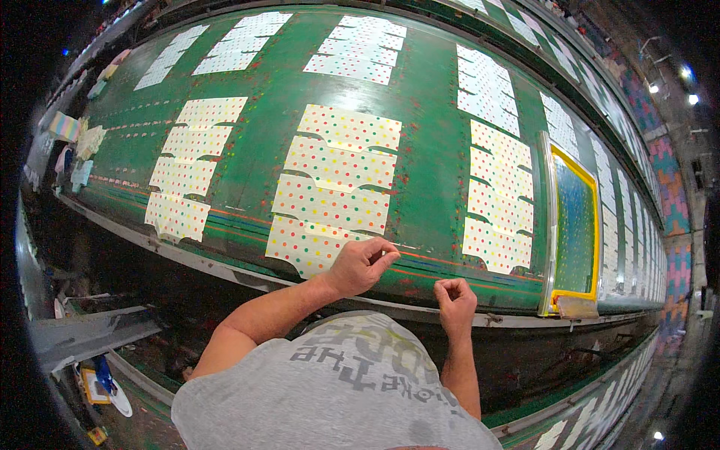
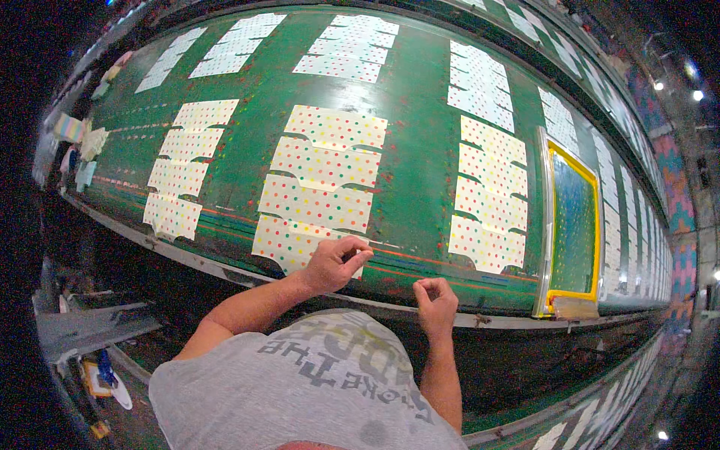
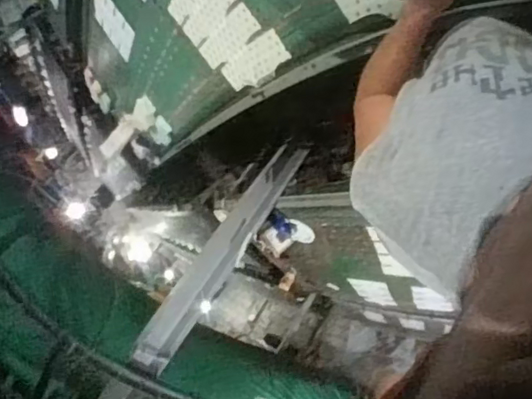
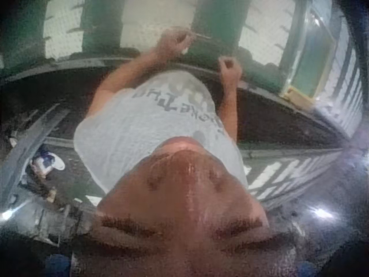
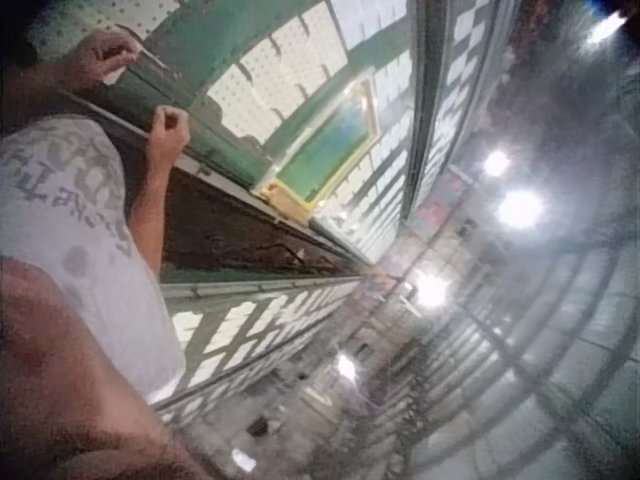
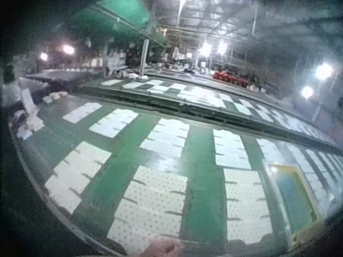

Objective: The person performs screen printing by placing a yellow-framed screen over sheets on a green table, then using a squeegee to pull yellow ink across the mesh. The person repeatedly lifts the screen, repositions it, and prints additional sheets. Finished printed sheets are stacked on the table.

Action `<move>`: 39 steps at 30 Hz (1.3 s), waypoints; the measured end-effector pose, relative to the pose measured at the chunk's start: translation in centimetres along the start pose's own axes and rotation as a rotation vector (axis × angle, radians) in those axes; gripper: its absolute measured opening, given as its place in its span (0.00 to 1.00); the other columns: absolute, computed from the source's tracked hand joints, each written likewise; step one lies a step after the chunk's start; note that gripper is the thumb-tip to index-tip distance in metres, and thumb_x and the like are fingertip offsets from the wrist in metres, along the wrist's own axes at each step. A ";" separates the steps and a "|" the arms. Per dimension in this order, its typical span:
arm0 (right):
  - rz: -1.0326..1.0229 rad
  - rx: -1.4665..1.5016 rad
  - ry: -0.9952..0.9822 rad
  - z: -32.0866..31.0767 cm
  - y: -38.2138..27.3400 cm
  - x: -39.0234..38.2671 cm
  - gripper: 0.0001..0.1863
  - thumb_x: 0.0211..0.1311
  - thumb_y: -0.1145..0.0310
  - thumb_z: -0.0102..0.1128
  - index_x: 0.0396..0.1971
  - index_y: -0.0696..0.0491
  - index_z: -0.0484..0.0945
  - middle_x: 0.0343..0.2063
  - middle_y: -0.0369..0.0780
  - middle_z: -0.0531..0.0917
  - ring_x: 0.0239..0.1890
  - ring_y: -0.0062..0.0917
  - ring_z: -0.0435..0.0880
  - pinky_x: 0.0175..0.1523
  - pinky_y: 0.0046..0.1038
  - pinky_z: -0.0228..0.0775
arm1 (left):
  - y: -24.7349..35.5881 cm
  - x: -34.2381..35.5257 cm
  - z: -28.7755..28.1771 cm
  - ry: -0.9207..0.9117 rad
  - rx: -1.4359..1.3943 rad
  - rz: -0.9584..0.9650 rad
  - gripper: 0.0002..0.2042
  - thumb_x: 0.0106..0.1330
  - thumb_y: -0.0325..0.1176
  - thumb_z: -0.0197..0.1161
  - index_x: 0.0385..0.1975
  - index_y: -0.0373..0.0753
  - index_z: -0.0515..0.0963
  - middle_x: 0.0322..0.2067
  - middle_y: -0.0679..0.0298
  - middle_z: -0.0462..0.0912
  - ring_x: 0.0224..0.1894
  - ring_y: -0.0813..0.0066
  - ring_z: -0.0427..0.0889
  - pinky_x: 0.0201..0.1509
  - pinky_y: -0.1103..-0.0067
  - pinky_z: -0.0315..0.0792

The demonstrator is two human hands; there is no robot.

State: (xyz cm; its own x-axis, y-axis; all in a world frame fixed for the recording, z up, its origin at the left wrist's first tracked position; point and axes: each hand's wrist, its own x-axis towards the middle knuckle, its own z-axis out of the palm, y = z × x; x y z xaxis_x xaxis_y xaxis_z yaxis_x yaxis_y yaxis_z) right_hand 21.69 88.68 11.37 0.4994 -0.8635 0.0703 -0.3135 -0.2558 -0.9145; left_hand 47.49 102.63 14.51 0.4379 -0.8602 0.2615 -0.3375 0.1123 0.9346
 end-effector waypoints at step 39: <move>-0.630 -0.974 -0.255 -17.6 4.1 5.0 0.12 0.56 0.70 0.71 0.41 0.49 0.82 0.34 0.40 0.85 0.38 0.39 0.91 0.43 0.41 0.84 | 16.1 3.0 43.9 -0.707 -0.970 -0.152 0.19 0.73 0.36 0.76 0.56 0.33 0.81 0.40 0.67 0.84 0.39 0.83 0.82 0.45 0.80 0.81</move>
State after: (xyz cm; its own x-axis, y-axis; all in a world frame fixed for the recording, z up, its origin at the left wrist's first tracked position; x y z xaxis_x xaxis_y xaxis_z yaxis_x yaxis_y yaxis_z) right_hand 8.72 75.63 14.98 0.8972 -0.3843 0.2174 -0.3826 -0.9225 -0.0516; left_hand 6.82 80.04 19.71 -0.2360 -0.9448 0.2271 0.5762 0.0521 0.8156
